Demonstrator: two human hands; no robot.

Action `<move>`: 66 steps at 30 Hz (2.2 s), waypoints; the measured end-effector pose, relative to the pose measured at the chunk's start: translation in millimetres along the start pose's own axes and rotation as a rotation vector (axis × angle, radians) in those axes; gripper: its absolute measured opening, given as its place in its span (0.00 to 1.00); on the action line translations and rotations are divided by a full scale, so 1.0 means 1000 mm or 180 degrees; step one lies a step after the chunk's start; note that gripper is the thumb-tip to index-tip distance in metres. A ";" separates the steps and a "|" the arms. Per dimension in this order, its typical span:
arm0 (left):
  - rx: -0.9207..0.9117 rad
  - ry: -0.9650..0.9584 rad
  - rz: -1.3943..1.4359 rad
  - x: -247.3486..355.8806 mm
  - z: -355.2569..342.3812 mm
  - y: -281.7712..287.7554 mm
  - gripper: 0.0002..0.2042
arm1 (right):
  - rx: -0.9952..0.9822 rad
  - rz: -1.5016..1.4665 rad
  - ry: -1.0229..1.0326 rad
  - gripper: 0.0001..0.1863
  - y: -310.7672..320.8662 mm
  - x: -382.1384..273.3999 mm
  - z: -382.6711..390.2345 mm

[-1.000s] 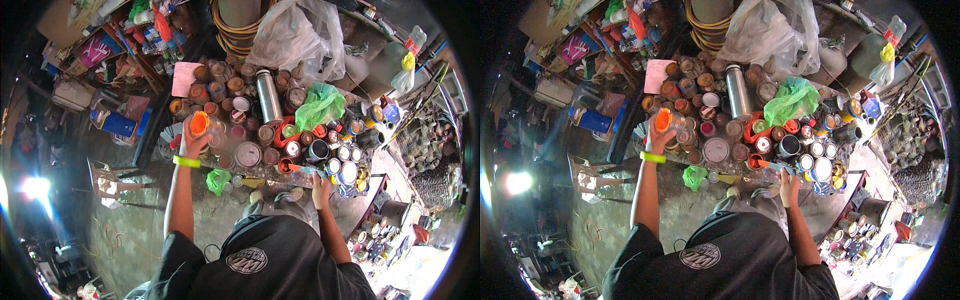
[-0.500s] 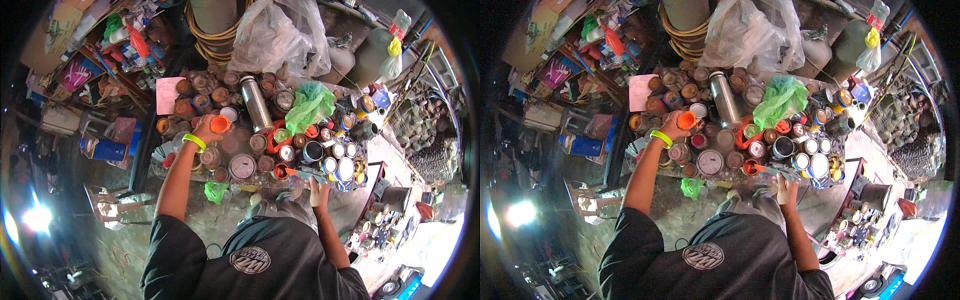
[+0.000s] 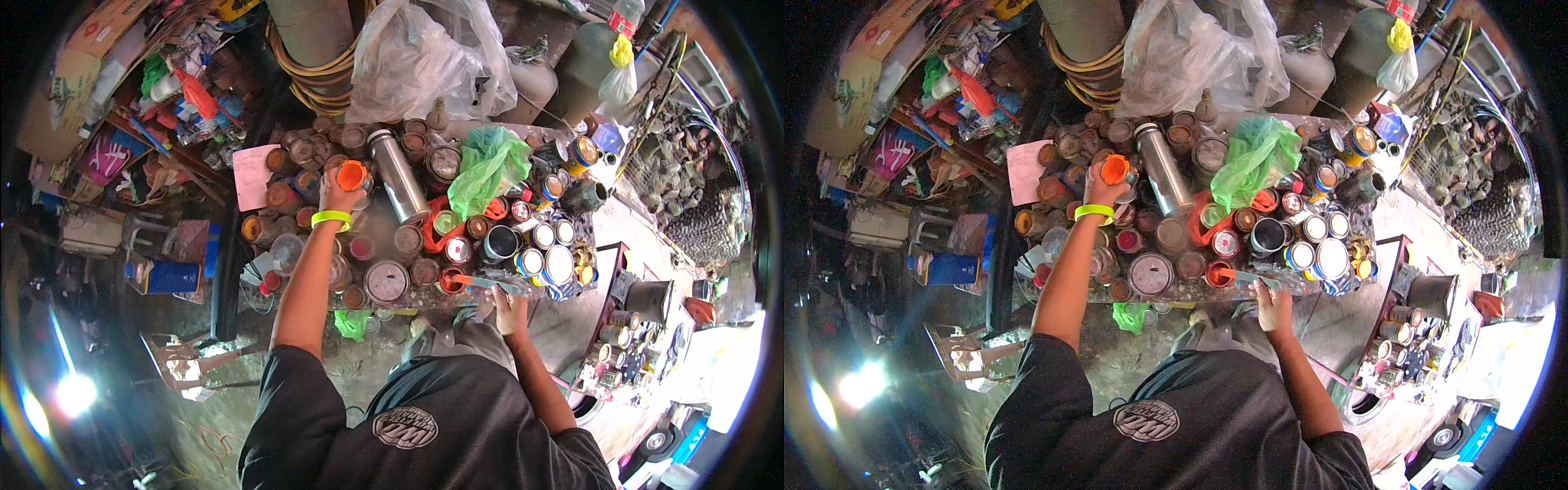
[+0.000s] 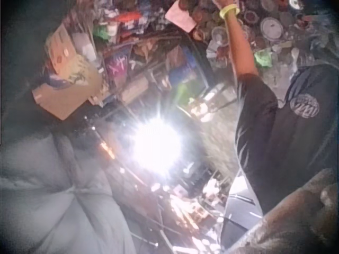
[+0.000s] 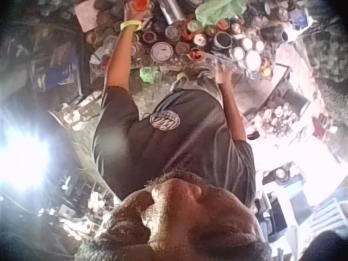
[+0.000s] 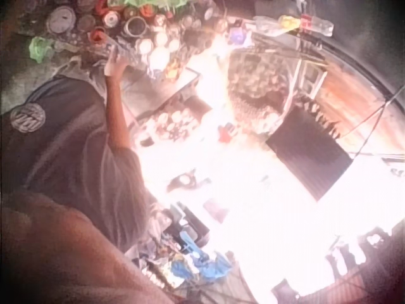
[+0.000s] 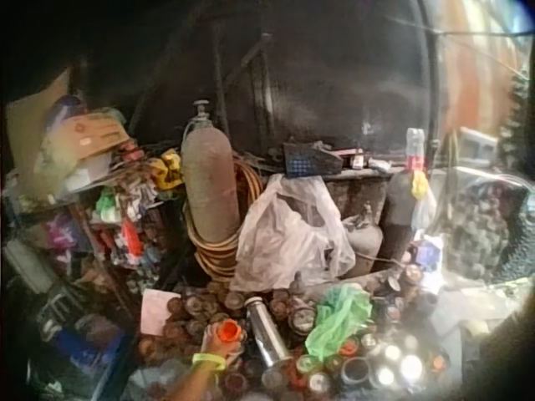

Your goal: The person selects a small paint can from a cluttered table, opens it, and uses a metal spatula to stir the red paint inside. They repeatedly dip the spatula into the can and scrape the sides to mix the contents, then place the can back on the table.

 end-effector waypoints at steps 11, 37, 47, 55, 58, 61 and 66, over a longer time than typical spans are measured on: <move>0.0680 0.0192 -0.0767 0.022 -0.006 -0.043 0.46 | -0.0031 -0.0023 -0.0070 0.14 0.000 -0.005 0.005; 0.0311 -0.0490 -0.0022 0.115 0.091 0.012 0.28 | -0.0191 0.0882 0.0217 0.14 0.008 -0.025 -0.007; -0.0144 0.0356 -0.0180 0.035 0.352 -0.184 0.48 | -0.0679 0.2021 0.1193 0.12 -0.043 -0.035 -0.039; 0.1508 0.0818 -0.0321 0.020 0.337 -0.253 0.46 | -0.1243 0.2812 0.2396 0.11 -0.073 -0.032 -0.048; 0.1777 0.0917 -0.0384 0.020 0.334 -0.262 0.43 | -0.1422 0.2563 0.2457 0.11 -0.080 -0.033 -0.053; 0.2011 0.1020 -0.0477 0.024 0.333 -0.263 0.42 | -0.1994 0.2451 0.2348 0.10 -0.078 -0.031 -0.052; 0.1951 0.0874 -0.0296 0.025 0.334 -0.255 0.39 | -0.1873 0.2177 0.2747 0.10 -0.080 -0.049 -0.049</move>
Point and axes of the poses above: each hand's wrist, its own z-axis away from the middle knuckle, its own y-axis out of the back of the hand, x = y × z, the point moved 7 cm from there along -z, towards the middle knuckle, and after that the axes turned 8 degrees about z, right-handed, at the moved point
